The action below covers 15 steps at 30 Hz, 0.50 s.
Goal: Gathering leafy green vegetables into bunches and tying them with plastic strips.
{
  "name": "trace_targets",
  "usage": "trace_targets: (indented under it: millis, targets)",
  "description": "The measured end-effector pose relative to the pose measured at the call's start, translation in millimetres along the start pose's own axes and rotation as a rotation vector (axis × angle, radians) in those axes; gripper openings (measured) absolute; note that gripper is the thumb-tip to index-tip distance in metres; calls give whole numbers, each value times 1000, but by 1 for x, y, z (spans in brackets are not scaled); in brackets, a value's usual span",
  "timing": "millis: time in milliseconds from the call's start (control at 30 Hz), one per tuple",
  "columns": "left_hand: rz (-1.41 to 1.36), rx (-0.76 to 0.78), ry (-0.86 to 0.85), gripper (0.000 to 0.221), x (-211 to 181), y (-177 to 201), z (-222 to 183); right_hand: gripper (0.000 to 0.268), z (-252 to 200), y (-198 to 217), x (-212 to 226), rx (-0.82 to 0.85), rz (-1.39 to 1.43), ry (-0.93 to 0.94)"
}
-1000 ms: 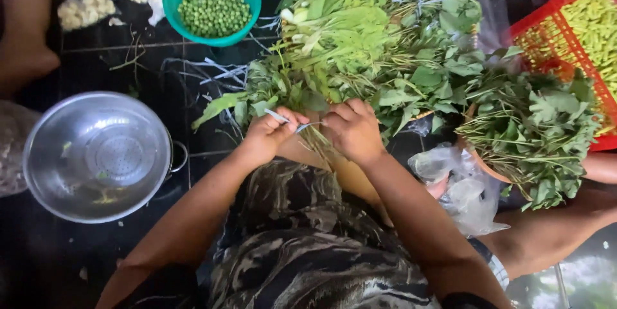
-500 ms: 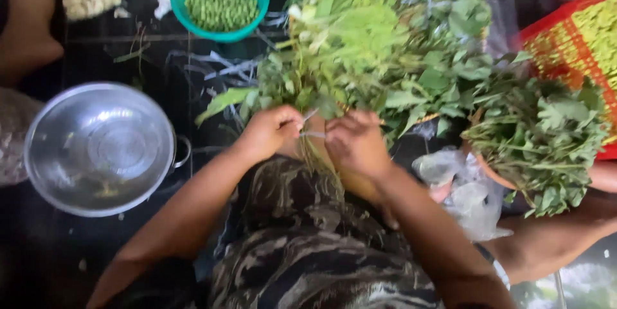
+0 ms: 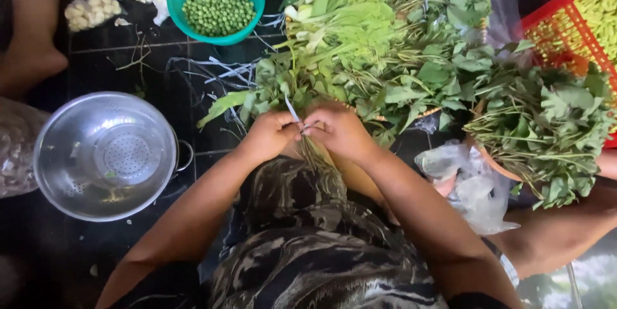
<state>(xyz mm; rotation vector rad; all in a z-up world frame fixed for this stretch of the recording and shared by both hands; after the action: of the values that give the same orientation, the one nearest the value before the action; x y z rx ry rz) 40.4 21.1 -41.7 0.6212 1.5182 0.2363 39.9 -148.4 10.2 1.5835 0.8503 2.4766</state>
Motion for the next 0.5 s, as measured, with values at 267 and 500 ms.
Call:
trace_targets:
  millis: [267, 500]
  targets:
    - [173, -226, 220, 17, -12, 2, -16, 12, -24, -24, -11, -254, -315, 183]
    - [127, -192, 370, 18, 2, 4, -9, 22, -21, -23, -4, -288, -394, 196]
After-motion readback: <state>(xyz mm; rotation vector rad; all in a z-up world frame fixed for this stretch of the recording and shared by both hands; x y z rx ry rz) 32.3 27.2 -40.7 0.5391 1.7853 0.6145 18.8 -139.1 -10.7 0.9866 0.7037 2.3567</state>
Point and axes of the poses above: each hand's wrist, its own z-axis towards the middle knuckle, its own y-axis out of the back of the hand, x = y × z, the point moved 5 cm from there along z, towards the middle knuckle, and after that the axes turned 5 degrees about y, right-handed, at the moved point
